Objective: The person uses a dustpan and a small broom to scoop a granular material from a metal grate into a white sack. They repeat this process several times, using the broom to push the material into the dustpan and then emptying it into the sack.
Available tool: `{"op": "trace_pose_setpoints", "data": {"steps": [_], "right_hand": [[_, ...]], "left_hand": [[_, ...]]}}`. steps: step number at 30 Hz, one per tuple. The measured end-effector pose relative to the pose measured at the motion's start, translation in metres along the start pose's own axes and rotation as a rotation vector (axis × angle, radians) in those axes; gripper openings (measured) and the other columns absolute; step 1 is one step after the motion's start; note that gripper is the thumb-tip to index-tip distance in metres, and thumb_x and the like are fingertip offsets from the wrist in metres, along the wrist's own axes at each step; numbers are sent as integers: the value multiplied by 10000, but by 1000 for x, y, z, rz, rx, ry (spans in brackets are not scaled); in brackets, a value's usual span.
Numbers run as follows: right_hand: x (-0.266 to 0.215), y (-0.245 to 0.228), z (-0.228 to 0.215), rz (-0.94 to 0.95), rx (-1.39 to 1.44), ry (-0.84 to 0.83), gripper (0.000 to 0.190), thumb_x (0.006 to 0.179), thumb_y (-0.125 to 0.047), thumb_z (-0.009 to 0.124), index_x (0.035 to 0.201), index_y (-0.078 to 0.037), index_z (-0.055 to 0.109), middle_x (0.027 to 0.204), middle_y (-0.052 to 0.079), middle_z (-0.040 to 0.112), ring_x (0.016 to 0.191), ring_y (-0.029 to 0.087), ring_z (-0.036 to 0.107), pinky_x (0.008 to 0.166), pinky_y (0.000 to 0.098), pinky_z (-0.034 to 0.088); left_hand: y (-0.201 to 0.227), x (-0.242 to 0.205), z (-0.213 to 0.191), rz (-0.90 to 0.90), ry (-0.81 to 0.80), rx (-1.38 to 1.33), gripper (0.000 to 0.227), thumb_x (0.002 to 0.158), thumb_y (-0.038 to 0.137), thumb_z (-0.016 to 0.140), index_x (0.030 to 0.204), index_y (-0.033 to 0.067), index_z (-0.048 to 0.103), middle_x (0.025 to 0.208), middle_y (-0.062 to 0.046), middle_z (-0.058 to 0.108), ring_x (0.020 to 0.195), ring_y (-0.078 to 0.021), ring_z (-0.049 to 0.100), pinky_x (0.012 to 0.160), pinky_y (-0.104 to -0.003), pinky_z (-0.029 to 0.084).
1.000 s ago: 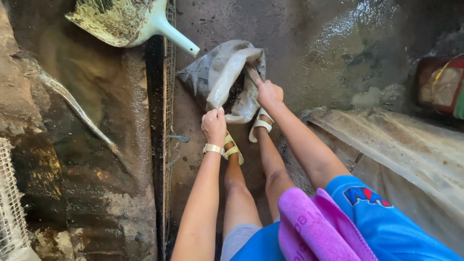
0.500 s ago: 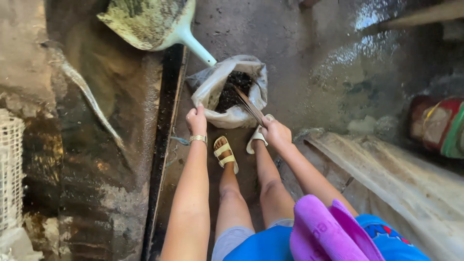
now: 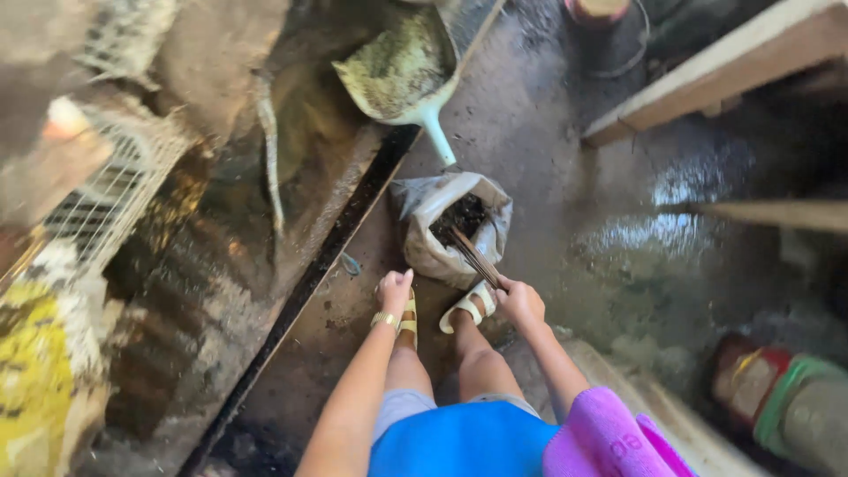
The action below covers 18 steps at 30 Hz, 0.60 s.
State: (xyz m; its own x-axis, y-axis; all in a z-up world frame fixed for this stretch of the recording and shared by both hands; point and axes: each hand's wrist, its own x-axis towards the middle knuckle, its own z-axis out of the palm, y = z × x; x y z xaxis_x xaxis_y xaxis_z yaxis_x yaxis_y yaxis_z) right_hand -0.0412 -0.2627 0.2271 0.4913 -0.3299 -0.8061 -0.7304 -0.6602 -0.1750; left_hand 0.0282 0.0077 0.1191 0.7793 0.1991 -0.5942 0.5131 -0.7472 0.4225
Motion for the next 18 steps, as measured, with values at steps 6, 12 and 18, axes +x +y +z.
{"op": "trace_pose_setpoints", "data": {"steps": [6,12,18], "right_hand": [[-15,5,-36,-116,-30,74,423,943,-396,618,1362,-378,670,1289,58,739,1249,293,656,1029,459,539],[-26,17,-56,-203,40,103,436,911,-346,667,1334,-255,714,1295,164,723,1269,376,623,1038,515,508],[-57,37,-71,-92,40,195,464,832,-417,672,1269,-297,776,965,1,792,792,167,671,718,326,459]], "left_hand": [[-100,-104,-90,-279,91,57,490,788,665,695,877,190,772,957,-62,786,1053,-338,721,874,-468,577],[-221,-172,-123,-653,42,138,604,880,765,506,1141,260,711,1281,-55,681,1221,-373,576,894,-547,501],[-226,-214,-145,-682,-3,110,609,860,719,556,1128,221,782,1255,-105,717,1182,-374,671,910,-442,565]]}}
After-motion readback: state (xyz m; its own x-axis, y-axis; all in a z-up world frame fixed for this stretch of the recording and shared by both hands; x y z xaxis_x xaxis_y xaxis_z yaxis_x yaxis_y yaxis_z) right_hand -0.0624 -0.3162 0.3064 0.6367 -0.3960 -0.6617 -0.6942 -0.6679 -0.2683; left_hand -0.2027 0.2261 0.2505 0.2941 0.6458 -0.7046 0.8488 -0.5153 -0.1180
